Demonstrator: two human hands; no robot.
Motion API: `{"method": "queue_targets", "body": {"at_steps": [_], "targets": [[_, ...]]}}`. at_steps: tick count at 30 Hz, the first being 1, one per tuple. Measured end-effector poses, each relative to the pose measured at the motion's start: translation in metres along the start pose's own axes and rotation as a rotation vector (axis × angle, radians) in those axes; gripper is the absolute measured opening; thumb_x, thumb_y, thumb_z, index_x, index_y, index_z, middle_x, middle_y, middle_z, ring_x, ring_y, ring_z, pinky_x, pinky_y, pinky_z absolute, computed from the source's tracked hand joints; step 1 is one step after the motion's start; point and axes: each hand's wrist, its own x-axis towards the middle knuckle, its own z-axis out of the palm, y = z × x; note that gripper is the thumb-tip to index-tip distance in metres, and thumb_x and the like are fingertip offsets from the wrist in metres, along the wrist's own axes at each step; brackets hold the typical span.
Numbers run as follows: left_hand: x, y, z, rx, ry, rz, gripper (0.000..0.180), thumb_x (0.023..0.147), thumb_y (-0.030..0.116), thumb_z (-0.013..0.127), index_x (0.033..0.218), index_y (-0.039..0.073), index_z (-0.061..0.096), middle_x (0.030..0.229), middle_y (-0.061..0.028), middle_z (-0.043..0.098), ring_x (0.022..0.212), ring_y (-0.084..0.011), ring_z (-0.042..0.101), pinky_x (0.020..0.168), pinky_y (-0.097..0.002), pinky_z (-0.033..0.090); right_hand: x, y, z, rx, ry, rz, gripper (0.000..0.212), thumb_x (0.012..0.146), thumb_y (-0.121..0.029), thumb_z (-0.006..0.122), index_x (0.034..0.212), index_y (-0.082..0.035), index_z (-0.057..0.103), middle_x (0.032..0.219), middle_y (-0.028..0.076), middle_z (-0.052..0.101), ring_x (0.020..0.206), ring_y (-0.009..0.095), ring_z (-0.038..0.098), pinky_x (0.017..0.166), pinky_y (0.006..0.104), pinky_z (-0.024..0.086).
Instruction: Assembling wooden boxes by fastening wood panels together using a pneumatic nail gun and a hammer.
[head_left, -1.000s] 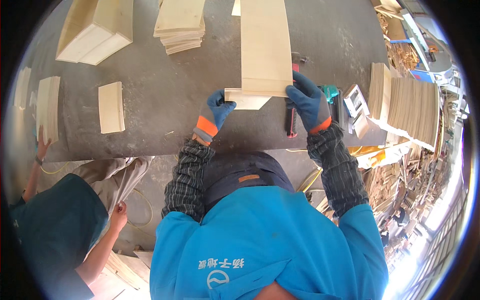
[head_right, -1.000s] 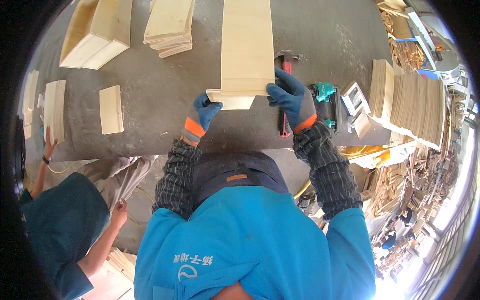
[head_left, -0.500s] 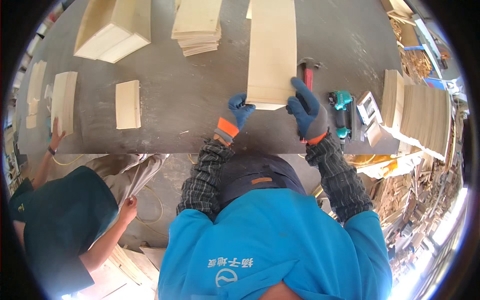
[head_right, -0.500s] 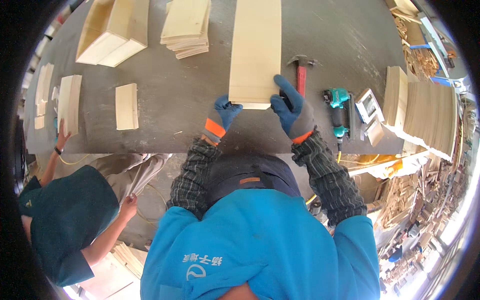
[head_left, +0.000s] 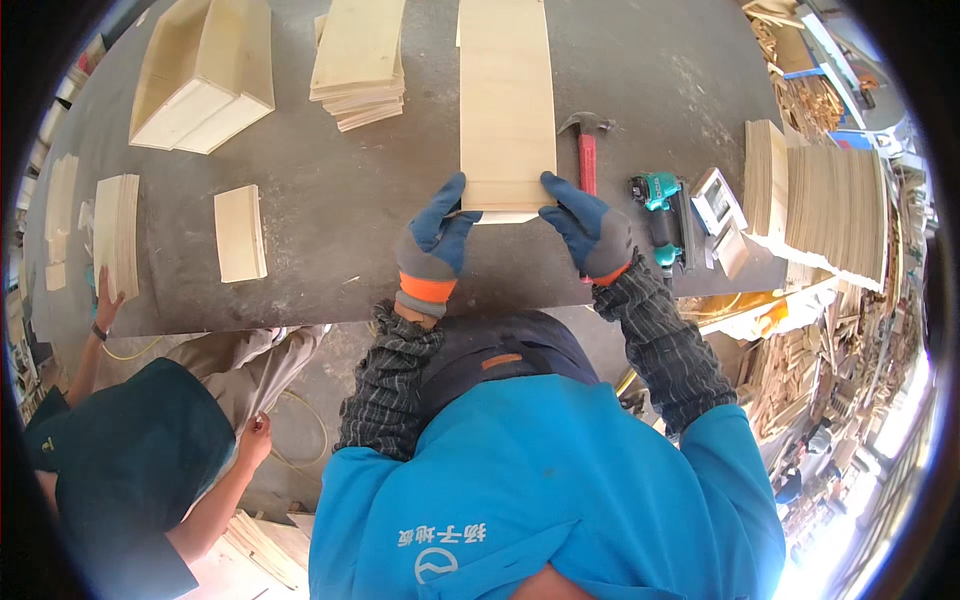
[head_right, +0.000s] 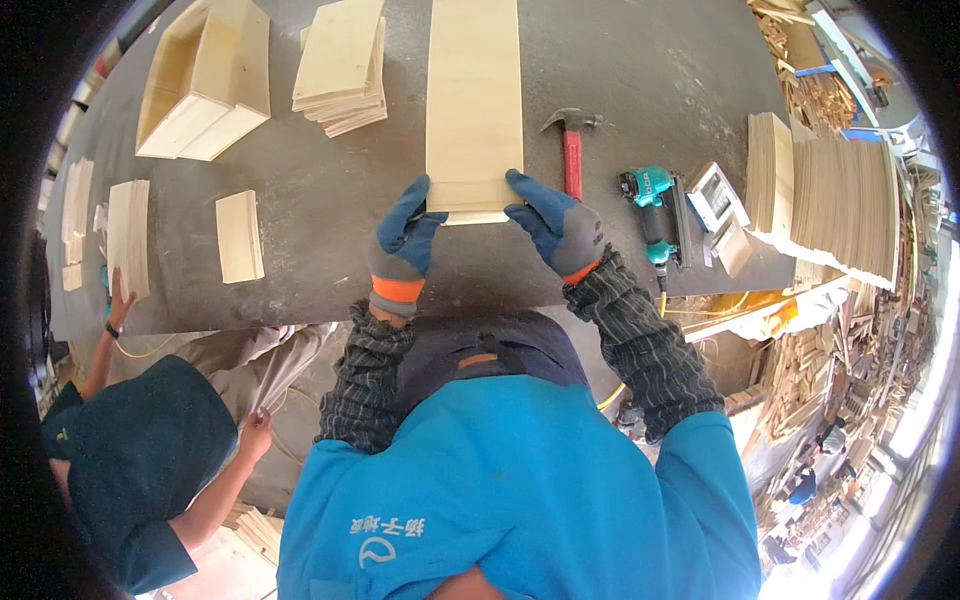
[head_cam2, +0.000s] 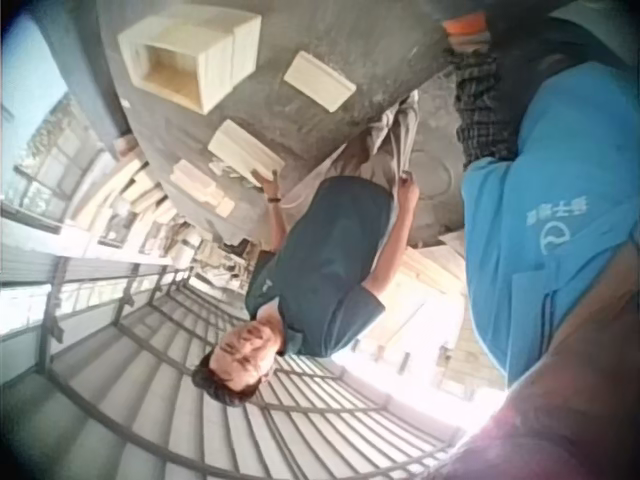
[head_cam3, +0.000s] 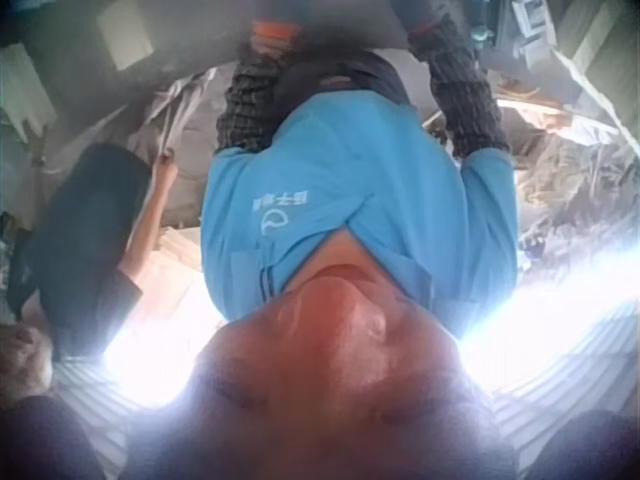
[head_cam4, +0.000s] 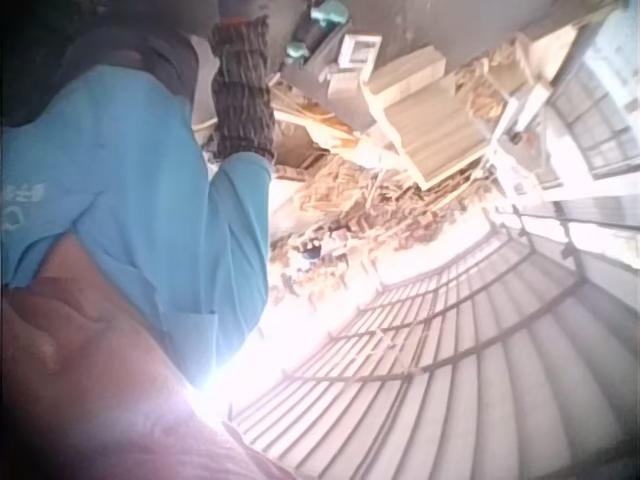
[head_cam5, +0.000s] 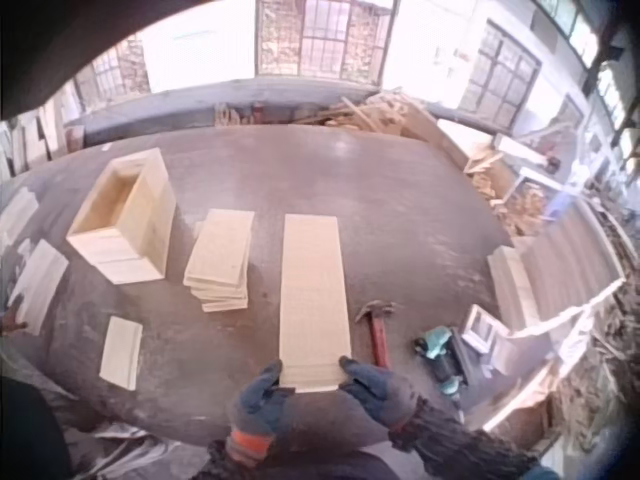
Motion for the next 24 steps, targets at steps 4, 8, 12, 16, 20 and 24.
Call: {"method": "queue_targets", "body": {"at_steps": [4,8,12,16,20,24], "targets": [[-0.004,-0.014,0.000,0.086,0.114,0.178,0.038,0.098,0.002,0.079,0.136,0.001,0.073,0.128,-0.0154,0.077,0.110,-0.0177,0.074,0.097,-0.0320,0.062,-0.002,-0.001,0.000,-0.016,0.057,-0.060,0.043,0.101,-0.018,0.078,0.141,-0.006,0.068,0.123,0.023,0.076,0.109,0.035,0.077,0.090,0.0409,0.064],[-0.010,-0.015,-0.005,0.117,0.042,0.215,0.038,0.096,0.003,0.082,0.134,0.001,0.074,0.127,-0.0170,0.078,0.109,-0.0203,0.075,0.094,-0.0336,0.063,-0.007,-0.001,-0.008,-0.140,-0.049,-0.123,0.045,0.099,-0.012,0.077,0.142,-0.005,0.066,0.117,0.022,0.077,0.102,0.033,0.078,0.084,0.0402,0.065],[-0.007,-0.005,-0.013,0.262,0.022,0.296,0.040,0.094,0.002,0.082,0.133,0.007,0.077,0.112,-0.0172,0.081,0.093,-0.0207,0.079,0.083,-0.0329,0.065,-0.011,0.001,-0.008,-0.167,-0.113,-0.144,0.051,0.096,-0.005,0.077,0.145,-0.006,0.065,0.108,0.019,0.078,0.091,0.030,0.078,0.077,0.0379,0.065],[-0.008,0.004,-0.019,0.397,-0.010,0.270,0.035,0.096,0.006,0.083,0.131,0.004,0.077,0.116,-0.0172,0.081,0.098,-0.0212,0.078,0.086,-0.0333,0.063,-0.011,0.003,-0.006,-0.014,-0.029,-0.139,0.052,0.094,-0.004,0.078,0.145,-0.006,0.065,0.103,0.017,0.078,0.087,0.030,0.078,0.074,0.0371,0.064],[-0.009,0.005,-0.014,0.291,-0.055,0.207,0.035,0.096,0.006,0.082,0.131,0.003,0.077,0.120,-0.0172,0.080,0.102,-0.0212,0.078,0.089,-0.0328,0.063,-0.011,0.003,-0.013,-0.072,-0.107,-0.096,0.052,0.095,-0.006,0.079,0.145,-0.007,0.065,0.100,0.016,0.078,0.086,0.030,0.078,0.072,0.0379,0.062],[-0.014,0.002,-0.007,0.228,0.016,0.217,0.035,0.095,0.001,0.080,0.130,0.002,0.077,0.122,-0.0175,0.080,0.106,-0.0206,0.077,0.091,-0.0330,0.064,-0.009,0.003,-0.016,-0.167,-0.163,-0.174,0.049,0.097,-0.008,0.078,0.144,-0.009,0.066,0.096,0.014,0.077,0.082,0.028,0.077,0.068,0.0378,0.061]]}}
